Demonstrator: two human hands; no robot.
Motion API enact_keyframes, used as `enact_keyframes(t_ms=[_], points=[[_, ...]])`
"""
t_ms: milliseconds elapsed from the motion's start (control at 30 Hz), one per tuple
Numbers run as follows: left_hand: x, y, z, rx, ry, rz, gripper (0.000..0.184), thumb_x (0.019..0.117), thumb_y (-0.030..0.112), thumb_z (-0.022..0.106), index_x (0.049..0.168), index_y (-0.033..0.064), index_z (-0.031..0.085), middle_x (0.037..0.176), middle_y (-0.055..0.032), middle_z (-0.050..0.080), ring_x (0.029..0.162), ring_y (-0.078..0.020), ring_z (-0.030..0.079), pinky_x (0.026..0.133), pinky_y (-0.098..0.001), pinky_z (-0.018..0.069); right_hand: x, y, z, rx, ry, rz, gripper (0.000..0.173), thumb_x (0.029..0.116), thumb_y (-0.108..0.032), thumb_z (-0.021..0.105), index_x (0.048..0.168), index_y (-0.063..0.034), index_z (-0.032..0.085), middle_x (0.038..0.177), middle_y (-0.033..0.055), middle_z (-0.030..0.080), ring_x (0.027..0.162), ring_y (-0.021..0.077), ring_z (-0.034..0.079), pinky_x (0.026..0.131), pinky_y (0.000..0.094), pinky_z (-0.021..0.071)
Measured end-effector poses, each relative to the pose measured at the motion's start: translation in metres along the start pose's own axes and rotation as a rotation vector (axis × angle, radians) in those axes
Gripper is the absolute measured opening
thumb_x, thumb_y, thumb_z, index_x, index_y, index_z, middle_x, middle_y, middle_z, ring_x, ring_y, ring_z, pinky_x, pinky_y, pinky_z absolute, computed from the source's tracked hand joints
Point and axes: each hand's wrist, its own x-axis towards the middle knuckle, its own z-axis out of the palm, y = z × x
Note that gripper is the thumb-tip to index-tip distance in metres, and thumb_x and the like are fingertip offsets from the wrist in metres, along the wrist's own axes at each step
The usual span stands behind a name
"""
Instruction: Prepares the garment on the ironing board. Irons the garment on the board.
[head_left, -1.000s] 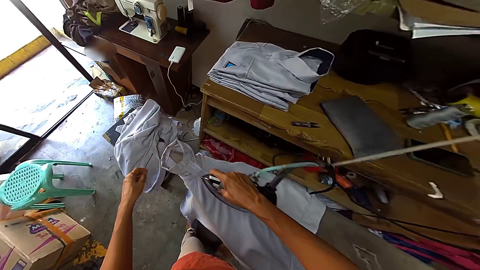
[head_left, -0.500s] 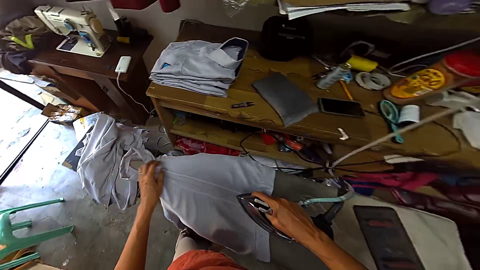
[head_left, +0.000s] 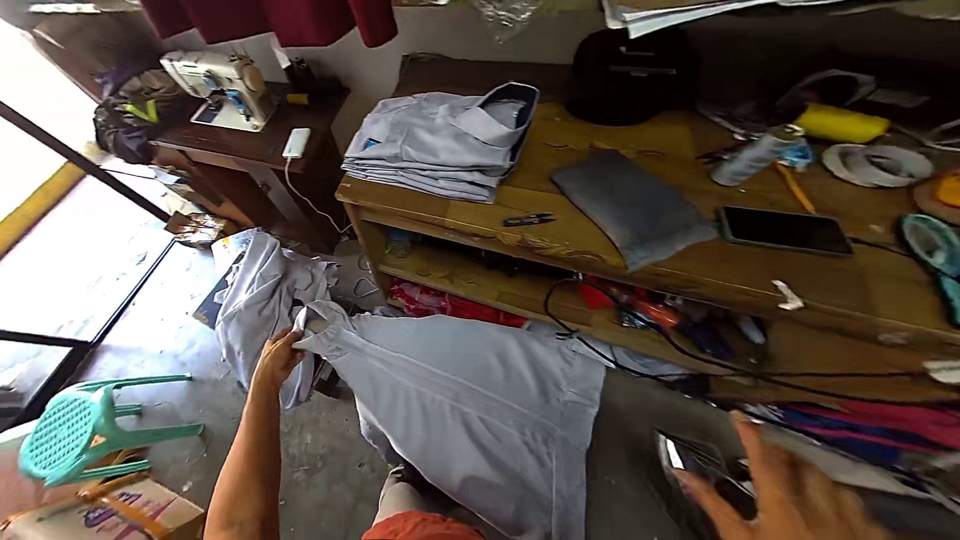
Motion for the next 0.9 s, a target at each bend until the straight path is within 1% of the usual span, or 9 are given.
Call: enact_keyframes(t_ms=[100,200,300,433,567,667,733,800,900], points=[[0.002,0.031,0.017,-0.146,0.09,0.176,0.025,0.1027,0.005,0.054,0.126,-0.0036,0.054,0.089,-0.0099,0.063,0.066,-0.0135,0.062,0.06,-0.0295,0.0576,-0.017,-0.087,0.062,0.289,0.006,-0.167,0.063,0.1022,-0.039,0.058,0.151,0.0004,0.047,0.149,0.0317,0.05,0.138,0.0512,0.047,0.113,0.0656,0.0378],[-0.019,0.085,0.056,-0.263,0.075,0.3,0.023,0.1037,0.004,0.053,0.125,-0.0043,0.054,0.093,-0.0106,0.064,0.073,-0.015,0.065,0.067,-0.0319,0.0599,-0.025,-0.139,0.159,0.353,0.003,-0.378,0.061,0.1033,-0.053,0.048,0.148,-0.0132,0.057,0.156,0.0242,0.046,0.147,0.0478,0.037,0.117,0.071,0.0266],[-0.051,0.13,0.092,-0.327,-0.181,0.374,0.027,0.104,0.004,0.05,0.131,0.0023,0.051,0.11,-0.0118,0.064,0.089,-0.0197,0.068,0.08,-0.0387,0.0609,0.017,-0.112,0.202,0.123,0.082,-0.437,0.065,0.1031,-0.063,0.033,0.151,-0.0248,0.054,0.16,0.0145,0.044,0.15,0.043,0.035,0.117,0.0736,0.0226],[-0.066,0.155,0.094,0.116,-0.602,0.531,0.05,0.1048,0.022,0.054,0.153,0.0155,0.041,0.135,-0.0108,0.066,0.115,-0.0225,0.069,0.098,-0.0416,0.0563,0.109,-0.033,0.182,0.02,0.091,-0.363,0.068,0.1059,-0.061,0.02,0.156,-0.0238,0.046,0.162,0.0185,0.039,0.151,0.0475,0.031,0.117,0.0741,0.0201],[-0.004,0.109,0.054,0.472,-0.233,0.595,0.039,0.1064,0.025,0.055,0.141,0.0065,0.057,0.137,-0.0148,0.063,0.119,-0.027,0.065,0.1,-0.0486,0.0534,0.13,-0.031,0.157,0.02,0.075,-0.292,0.069,0.1048,-0.056,0.025,0.155,-0.0147,0.046,0.162,0.026,0.035,0.15,0.0529,0.029,0.113,0.0779,0.0208],[0.045,0.037,0.012,0.466,-0.061,0.327,0.047,0.1069,0.026,0.053,0.147,0.0017,0.05,0.143,-0.0212,0.058,0.129,-0.0319,0.059,0.107,-0.0515,0.0483,0.099,-0.07,0.154,0.104,0.126,-0.298,0.064,0.1056,-0.049,0.033,0.154,-0.0102,0.048,0.161,0.0279,0.037,0.149,0.0536,0.03,0.114,0.0764,0.0214],[0.046,0.003,0.003,0.336,-0.063,0.175,0.044,0.1077,0.03,0.053,0.145,0.0065,0.054,0.138,-0.0182,0.061,0.122,-0.0287,0.062,0.099,-0.0513,0.0516,0.078,-0.098,0.167,0.14,0.135,-0.338,0.062,0.1055,-0.05,0.034,0.151,-0.0111,0.053,0.158,0.0262,0.041,0.148,0.0509,0.034,0.116,0.0743,0.023],[0.041,-0.008,0.009,0.253,0.007,0.293,0.029,0.1054,0.021,0.058,0.124,-0.0004,0.066,0.11,-0.015,0.07,0.094,-0.019,0.066,0.082,-0.038,0.0558,0.067,-0.129,0.184,0.159,0.131,-0.398,0.061,0.1053,-0.051,0.035,0.149,-0.0151,0.056,0.158,0.0226,0.044,0.149,0.0478,0.035,0.117,0.0735,0.0239],[0.014,0.007,0.031,0.425,0.215,0.698,0.023,0.1011,0.016,0.06,0.108,-0.0014,0.072,0.106,-0.0142,0.072,0.104,-0.0214,0.067,0.097,-0.0397,0.0528,0.061,-0.168,0.205,0.155,0.132,-0.477,0.062,0.1056,-0.058,0.032,0.151,-0.0223,0.054,0.159,0.0165,0.045,0.149,0.0441,0.036,0.116,0.0741,0.0234]])
